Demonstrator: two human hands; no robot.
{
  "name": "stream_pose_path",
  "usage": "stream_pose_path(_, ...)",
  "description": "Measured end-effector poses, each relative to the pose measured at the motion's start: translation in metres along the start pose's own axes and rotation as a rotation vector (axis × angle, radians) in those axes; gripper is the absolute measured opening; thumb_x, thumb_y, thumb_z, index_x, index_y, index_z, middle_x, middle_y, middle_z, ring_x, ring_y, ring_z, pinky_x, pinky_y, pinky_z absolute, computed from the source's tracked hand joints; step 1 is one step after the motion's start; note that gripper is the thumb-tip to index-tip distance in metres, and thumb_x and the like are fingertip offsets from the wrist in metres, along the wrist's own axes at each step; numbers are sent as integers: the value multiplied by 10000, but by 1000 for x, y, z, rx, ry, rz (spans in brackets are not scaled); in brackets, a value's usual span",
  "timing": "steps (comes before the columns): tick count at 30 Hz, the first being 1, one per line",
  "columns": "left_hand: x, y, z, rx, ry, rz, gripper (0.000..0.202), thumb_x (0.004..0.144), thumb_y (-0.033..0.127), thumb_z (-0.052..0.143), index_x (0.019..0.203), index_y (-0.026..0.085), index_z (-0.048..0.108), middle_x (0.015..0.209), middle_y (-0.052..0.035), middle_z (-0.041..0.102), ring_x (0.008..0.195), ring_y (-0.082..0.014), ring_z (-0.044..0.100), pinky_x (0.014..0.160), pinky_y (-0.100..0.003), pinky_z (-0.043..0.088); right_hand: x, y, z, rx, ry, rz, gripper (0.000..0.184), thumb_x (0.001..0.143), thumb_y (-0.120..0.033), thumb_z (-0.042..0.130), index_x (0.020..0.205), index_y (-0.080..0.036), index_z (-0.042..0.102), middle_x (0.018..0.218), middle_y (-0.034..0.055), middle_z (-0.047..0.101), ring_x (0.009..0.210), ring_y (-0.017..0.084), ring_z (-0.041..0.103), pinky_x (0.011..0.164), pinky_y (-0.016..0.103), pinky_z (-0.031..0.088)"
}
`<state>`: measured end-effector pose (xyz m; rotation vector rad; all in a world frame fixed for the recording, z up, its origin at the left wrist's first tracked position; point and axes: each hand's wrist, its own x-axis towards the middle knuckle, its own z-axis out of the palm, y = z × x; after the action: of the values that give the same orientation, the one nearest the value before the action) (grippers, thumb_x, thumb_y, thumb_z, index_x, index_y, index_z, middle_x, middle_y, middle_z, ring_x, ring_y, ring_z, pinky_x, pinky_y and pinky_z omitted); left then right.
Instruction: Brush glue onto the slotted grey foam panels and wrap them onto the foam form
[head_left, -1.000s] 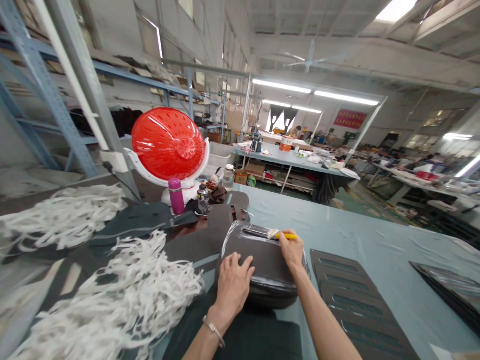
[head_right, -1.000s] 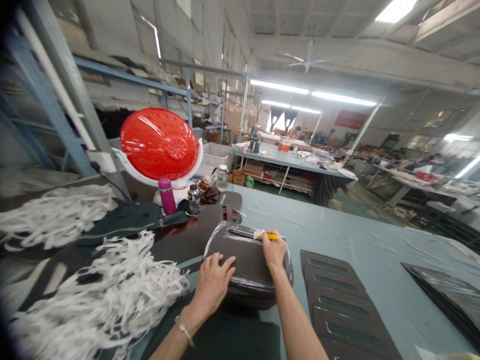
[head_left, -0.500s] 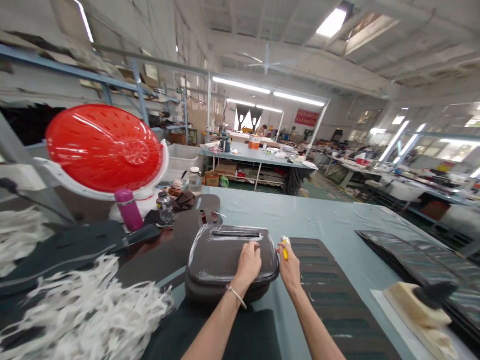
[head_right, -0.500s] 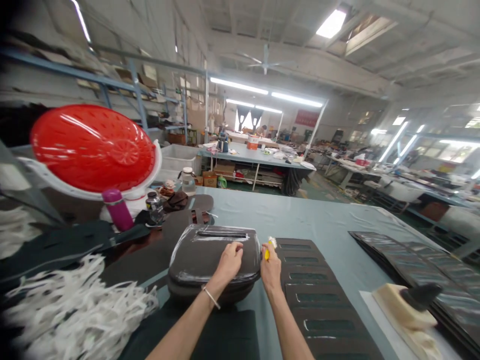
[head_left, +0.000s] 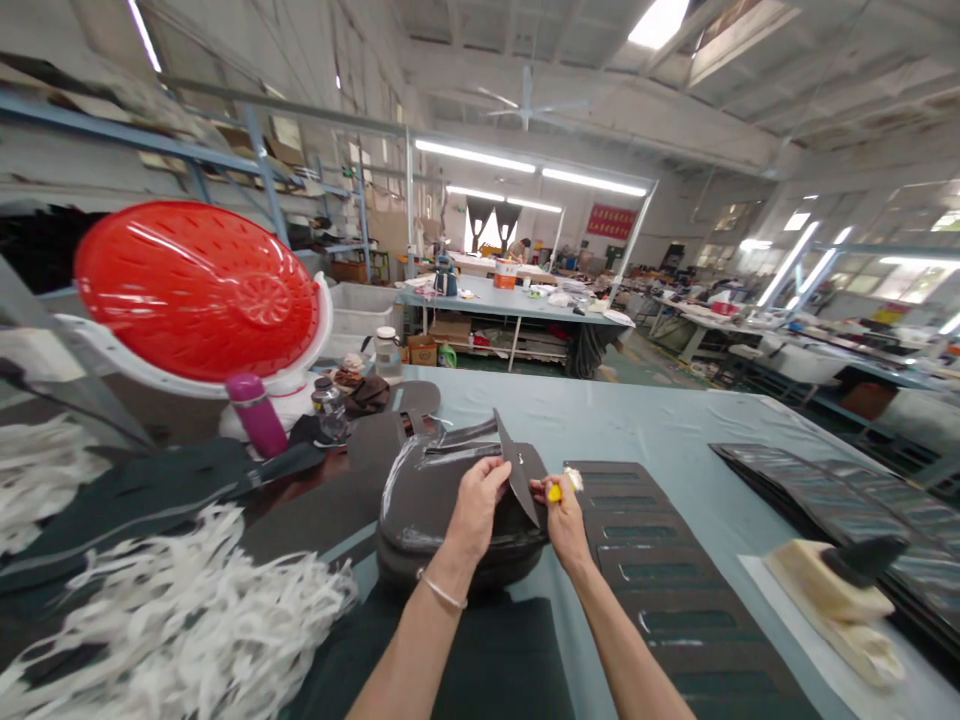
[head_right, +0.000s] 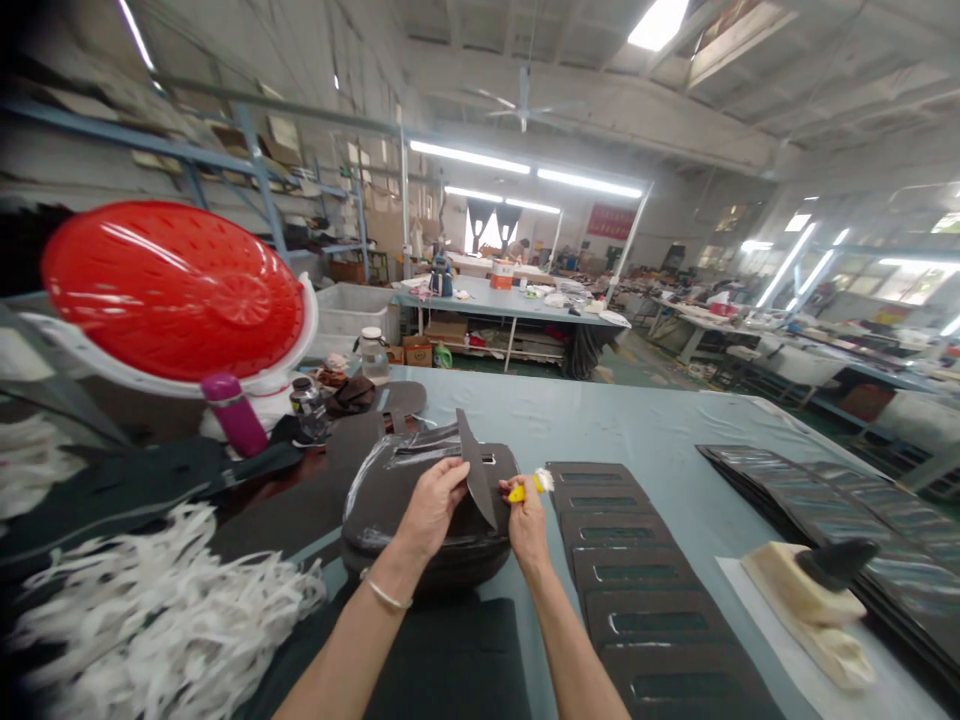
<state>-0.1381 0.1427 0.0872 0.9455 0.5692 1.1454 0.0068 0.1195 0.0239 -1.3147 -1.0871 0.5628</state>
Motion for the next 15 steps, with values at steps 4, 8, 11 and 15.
stream_pose_path(4, -55, 47, 24, -166, -215, -66, 253, 803, 322, 564, 1007, 173, 581, 920, -39, 681, 807, -157, 654, 679, -249, 512, -6, -14, -14, 99, -29, 76, 337, 772, -539, 552, 856, -219, 490, 790, 6, 623, 695, 143, 588, 591, 251, 483)
stream_pose_path(8, -106, 61, 55, -164, -205, -90, 316, 822, 324, 511, 1096, 180, 574, 932, -40, 686, 876, -200, 662, 751, -313, 540, -20, -27, -50, 369, 84, 188, 349, 760, -504, 581, 932, -246, 420, 751, -35, 599, 581, 108, 554, 532, 232, 461)
stream_pose_path(11, -130, 45, 70, -175, -126, -177, 310, 821, 334, 501, 1072, 175, 592, 864, -33, 693, 857, -208, 668, 767, -346, 545, -40, -23, -97, 474, 163, 180, 352, 755, -509, 577, 911, -258, 387, 833, -28, 614, 601, 104, 571, 544, 233, 468)
stream_pose_path(15, -150, -7, 81, -237, -54, -290, 246, 796, 276, 532, 1022, 198, 594, 879, -2, 680, 800, -147, 655, 762, -293, 532, -83, 0, -185, 399, 266, 151, 353, 717, -489, 609, 880, -252, 404, 821, -29, 596, 647, 116, 582, 604, 257, 477)
